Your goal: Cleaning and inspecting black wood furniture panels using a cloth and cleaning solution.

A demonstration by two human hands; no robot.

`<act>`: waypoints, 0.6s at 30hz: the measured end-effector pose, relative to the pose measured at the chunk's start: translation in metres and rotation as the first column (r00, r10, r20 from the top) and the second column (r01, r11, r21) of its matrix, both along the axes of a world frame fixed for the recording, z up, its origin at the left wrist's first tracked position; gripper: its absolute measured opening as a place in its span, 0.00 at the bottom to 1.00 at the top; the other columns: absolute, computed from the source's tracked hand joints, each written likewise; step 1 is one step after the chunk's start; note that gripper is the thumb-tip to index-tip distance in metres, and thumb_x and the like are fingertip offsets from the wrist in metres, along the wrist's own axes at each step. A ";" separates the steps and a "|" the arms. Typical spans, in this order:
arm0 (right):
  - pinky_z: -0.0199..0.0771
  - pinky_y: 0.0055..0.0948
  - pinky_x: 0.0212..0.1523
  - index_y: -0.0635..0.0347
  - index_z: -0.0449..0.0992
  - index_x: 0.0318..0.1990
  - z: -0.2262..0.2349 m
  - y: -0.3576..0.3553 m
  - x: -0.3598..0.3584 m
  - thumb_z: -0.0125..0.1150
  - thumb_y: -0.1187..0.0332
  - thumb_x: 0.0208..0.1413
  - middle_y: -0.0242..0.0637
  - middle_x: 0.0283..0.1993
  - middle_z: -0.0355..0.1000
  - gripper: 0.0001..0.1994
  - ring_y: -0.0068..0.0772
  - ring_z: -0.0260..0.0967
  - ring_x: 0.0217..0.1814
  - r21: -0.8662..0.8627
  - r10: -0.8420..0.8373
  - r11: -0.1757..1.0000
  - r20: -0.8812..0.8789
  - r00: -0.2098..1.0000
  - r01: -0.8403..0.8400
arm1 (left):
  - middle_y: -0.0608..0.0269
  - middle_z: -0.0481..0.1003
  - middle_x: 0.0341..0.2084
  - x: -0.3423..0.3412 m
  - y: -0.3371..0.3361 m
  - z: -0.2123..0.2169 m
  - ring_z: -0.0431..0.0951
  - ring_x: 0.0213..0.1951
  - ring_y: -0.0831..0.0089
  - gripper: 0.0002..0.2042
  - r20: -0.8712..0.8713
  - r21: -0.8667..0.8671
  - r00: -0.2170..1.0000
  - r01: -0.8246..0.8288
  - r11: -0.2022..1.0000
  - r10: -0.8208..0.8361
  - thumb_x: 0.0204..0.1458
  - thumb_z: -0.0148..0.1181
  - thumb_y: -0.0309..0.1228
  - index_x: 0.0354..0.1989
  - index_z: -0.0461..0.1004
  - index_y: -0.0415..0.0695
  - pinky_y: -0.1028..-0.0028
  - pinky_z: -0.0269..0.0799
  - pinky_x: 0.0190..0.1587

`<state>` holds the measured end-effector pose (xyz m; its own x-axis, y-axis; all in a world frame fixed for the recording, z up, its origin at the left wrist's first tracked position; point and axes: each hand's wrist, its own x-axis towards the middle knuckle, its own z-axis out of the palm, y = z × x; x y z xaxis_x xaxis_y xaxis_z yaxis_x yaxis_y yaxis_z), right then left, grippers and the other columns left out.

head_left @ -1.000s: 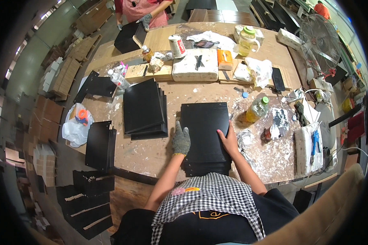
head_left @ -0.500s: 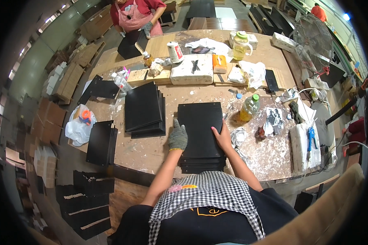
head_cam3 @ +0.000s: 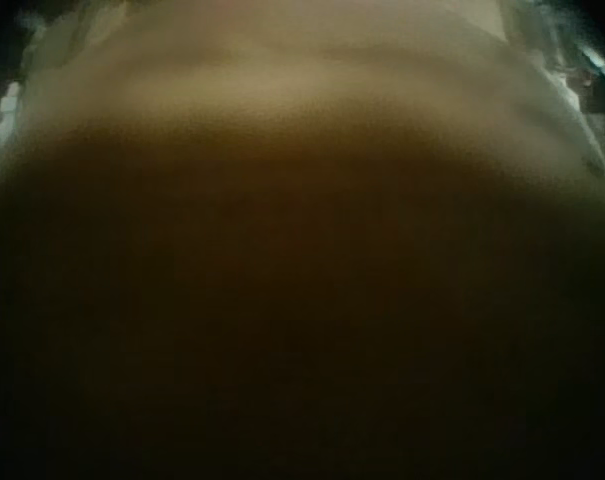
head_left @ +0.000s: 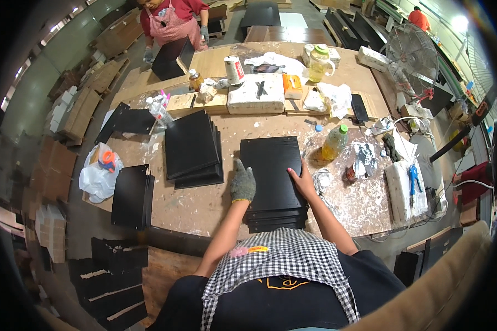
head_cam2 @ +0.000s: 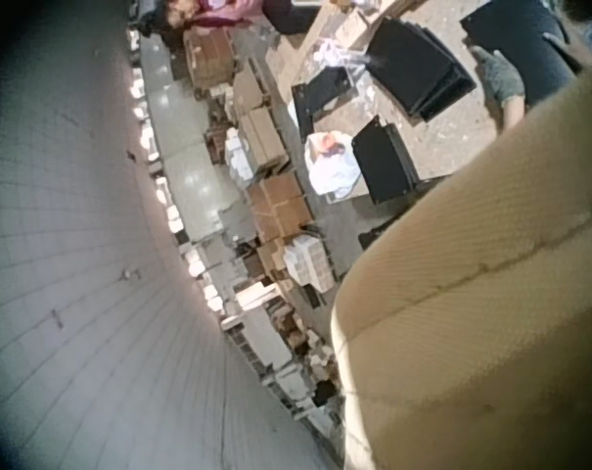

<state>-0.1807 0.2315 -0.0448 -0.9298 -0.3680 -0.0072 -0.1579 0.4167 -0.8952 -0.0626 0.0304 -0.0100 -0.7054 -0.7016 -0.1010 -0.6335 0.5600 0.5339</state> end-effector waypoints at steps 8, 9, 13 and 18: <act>0.65 0.37 0.65 0.67 0.58 0.69 0.005 0.007 0.003 0.67 0.52 0.56 0.60 0.63 0.67 0.40 0.52 0.66 0.66 0.020 -0.007 1.000 -0.006 1.000 0.007 | 0.32 0.70 0.56 0.004 0.001 -0.003 0.74 0.54 0.39 0.33 -0.082 0.138 0.997 0.015 0.990 -0.004 0.65 0.44 0.44 0.74 0.45 0.41 0.51 0.68 0.58; 0.65 0.36 0.64 0.67 0.58 0.69 0.010 0.007 0.006 0.68 0.52 0.56 0.60 0.63 0.67 0.40 0.51 0.67 0.66 0.012 -0.014 1.000 0.014 1.000 0.014 | 0.32 0.70 0.56 0.005 -0.001 -0.005 0.74 0.54 0.39 0.33 -0.090 0.136 0.996 0.019 0.990 -0.006 0.65 0.44 0.44 0.74 0.45 0.41 0.51 0.68 0.58; 0.62 0.35 0.67 0.67 0.56 0.70 0.017 0.007 0.009 0.69 0.54 0.57 0.57 0.65 0.66 0.41 0.46 0.65 0.68 0.010 -0.010 1.000 0.099 0.995 0.009 | 0.38 0.59 0.67 0.009 -0.011 -0.027 0.63 0.67 0.45 0.36 -0.197 0.304 0.980 0.056 0.951 0.005 0.64 0.49 0.44 0.74 0.45 0.40 0.57 0.59 0.67; 0.61 0.35 0.67 0.67 0.59 0.69 0.018 0.009 0.011 0.69 0.53 0.56 0.56 0.66 0.66 0.40 0.44 0.64 0.69 0.043 -0.031 0.999 0.127 0.991 0.026 | 0.41 0.54 0.71 0.011 -0.019 -0.034 0.56 0.71 0.50 0.38 -0.248 0.486 0.969 0.117 0.866 0.008 0.63 0.52 0.45 0.75 0.43 0.40 0.62 0.53 0.71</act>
<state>-0.1694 0.2410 -0.0270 -0.9303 -0.3384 -0.1413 -0.0308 0.4559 -0.8895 -0.0515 0.0115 -0.0442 -0.7874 -0.5630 -0.2511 -0.4317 0.2128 0.8766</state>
